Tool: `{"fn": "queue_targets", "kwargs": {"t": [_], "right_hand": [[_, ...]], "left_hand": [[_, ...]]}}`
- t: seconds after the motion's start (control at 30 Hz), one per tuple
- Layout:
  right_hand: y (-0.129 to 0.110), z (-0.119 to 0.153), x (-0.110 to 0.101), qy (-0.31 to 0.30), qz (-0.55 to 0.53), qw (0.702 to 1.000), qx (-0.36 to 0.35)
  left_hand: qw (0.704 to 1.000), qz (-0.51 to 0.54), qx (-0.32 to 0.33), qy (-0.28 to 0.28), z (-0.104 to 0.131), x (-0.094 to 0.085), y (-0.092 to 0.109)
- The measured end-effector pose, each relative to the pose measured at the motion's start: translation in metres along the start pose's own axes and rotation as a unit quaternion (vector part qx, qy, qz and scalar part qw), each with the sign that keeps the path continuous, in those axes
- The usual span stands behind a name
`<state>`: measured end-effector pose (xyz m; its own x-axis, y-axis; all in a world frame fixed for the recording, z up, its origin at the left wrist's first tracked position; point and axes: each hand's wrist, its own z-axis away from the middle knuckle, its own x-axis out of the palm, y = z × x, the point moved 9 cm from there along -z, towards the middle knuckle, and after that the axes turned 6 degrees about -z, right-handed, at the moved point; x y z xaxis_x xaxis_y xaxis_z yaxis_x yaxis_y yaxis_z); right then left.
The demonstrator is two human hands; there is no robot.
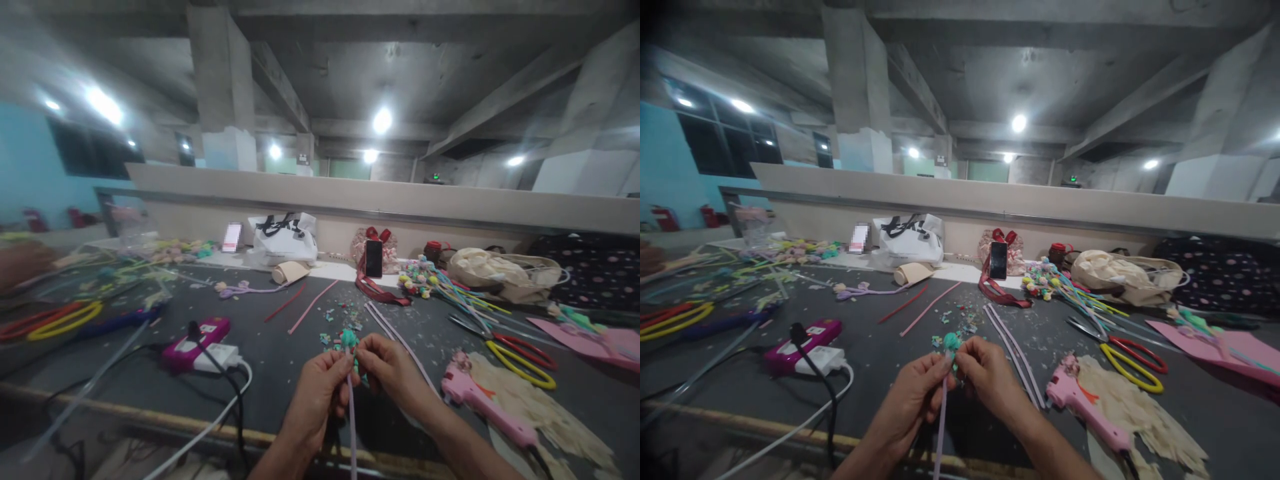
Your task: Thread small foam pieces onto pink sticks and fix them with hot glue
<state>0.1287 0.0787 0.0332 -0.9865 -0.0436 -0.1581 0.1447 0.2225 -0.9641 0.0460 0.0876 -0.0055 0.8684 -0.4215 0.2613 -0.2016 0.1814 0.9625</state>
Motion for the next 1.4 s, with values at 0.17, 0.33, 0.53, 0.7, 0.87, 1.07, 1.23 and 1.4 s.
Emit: {"fn": "queue_targets", "kwargs": {"t": [0.17, 0.33, 0.53, 0.7, 0.87, 1.07, 1.23, 1.4], "right_hand": [[0.005, 0.001, 0.008, -0.039, -0.098, 0.994, 0.028], [0.013, 0.000, 0.014, -0.087, -0.198, 0.973, 0.075], [0.028, -0.004, 0.014, -0.094, -0.222, 0.965, 0.098], [0.024, -0.004, 0.011, -0.060, -0.209, 0.973, 0.079], [0.022, -0.004, -0.001, 0.000, -0.156, 0.986, 0.063], [0.017, 0.000, 0.011, -0.064, -0.175, 0.981, 0.053], [0.020, 0.002, 0.018, -0.087, -0.238, 0.965, 0.067], [0.020, -0.002, 0.002, -0.026, -0.173, 0.983, 0.048]], "left_hand": [[1.000, 0.016, -0.006, -0.004, 0.003, 0.001, 0.002], [0.997, 0.037, -0.018, -0.060, 0.003, 0.011, -0.001], [0.995, 0.069, -0.024, -0.062, -0.001, 0.013, -0.009], [0.992, 0.108, -0.021, -0.056, -0.002, 0.012, -0.008], [0.992, 0.112, -0.026, -0.049, -0.001, 0.010, -0.011], [0.992, 0.103, -0.034, -0.056, 0.001, 0.013, -0.011], [0.994, 0.090, -0.024, -0.060, 0.004, 0.017, -0.007], [0.988, 0.133, -0.049, -0.062, 0.003, 0.018, -0.014]]}}
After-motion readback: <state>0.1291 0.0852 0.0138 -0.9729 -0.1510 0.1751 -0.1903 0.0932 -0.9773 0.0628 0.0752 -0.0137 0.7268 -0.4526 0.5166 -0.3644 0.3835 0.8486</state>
